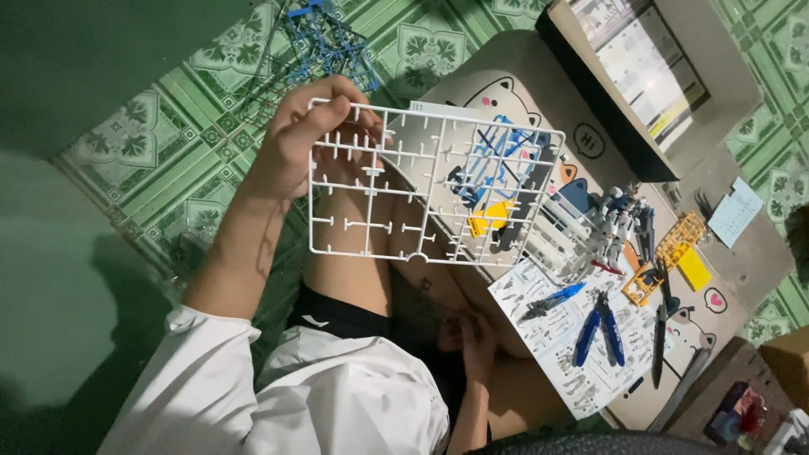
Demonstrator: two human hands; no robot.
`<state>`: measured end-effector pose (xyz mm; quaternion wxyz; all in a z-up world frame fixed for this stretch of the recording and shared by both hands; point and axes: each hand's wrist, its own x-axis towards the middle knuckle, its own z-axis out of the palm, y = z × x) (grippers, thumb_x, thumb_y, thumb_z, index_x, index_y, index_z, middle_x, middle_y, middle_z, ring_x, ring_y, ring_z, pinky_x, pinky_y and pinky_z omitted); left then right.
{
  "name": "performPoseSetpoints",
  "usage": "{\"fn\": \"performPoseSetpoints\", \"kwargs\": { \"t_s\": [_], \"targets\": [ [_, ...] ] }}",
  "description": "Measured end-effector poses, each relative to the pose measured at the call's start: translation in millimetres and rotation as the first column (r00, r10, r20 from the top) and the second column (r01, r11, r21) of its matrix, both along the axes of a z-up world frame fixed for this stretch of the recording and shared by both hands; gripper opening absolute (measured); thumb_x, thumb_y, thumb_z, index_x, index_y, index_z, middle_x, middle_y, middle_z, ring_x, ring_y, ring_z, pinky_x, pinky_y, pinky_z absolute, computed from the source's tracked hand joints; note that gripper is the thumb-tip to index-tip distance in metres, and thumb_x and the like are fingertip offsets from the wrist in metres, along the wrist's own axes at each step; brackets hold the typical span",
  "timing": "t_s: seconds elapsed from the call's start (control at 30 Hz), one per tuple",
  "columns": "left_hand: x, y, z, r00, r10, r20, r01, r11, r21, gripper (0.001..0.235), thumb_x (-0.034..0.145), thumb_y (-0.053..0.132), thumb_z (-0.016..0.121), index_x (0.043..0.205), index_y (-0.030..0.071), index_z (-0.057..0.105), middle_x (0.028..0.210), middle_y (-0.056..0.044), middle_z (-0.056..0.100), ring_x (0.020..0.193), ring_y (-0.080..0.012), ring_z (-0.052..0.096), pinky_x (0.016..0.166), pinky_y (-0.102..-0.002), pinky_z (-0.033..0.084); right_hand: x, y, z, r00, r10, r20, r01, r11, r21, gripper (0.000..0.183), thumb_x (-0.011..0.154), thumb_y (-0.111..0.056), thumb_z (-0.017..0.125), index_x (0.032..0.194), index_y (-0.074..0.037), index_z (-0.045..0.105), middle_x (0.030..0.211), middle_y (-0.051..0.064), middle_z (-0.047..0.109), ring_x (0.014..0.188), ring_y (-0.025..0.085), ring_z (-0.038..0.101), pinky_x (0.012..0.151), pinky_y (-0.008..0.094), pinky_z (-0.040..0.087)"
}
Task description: The person sits on the floor and uses a file to smooth a small plastic model part, then uses pliers to remove a piece from a sprue. They handle several plastic sprues and place them on the floor.
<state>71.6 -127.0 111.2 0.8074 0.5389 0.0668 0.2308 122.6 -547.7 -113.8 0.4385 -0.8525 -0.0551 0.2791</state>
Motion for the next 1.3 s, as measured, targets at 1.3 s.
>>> {"fn": "performPoseSetpoints", "kwargs": {
  "t_s": [1.3],
  "targets": [
    [-24,57,-88,0.977,0.211,0.019,-0.203,0.956,-0.213,0.037,0.089,0.051,0.052,0.093,0.016,0.061,0.085,-0.002,0.065,0.073,-0.0114,0.063,0.062,-0.027,0.054,5,9,8,0.951,-0.199,-0.236,0.195,0.98,-0.038,0.023,0.087,-0.012,0.055,0.098,0.007,0.064,0.074,0.017,0.065,0.052,0.022,0.055,0.049,0.03,0.045]
  ]
}}
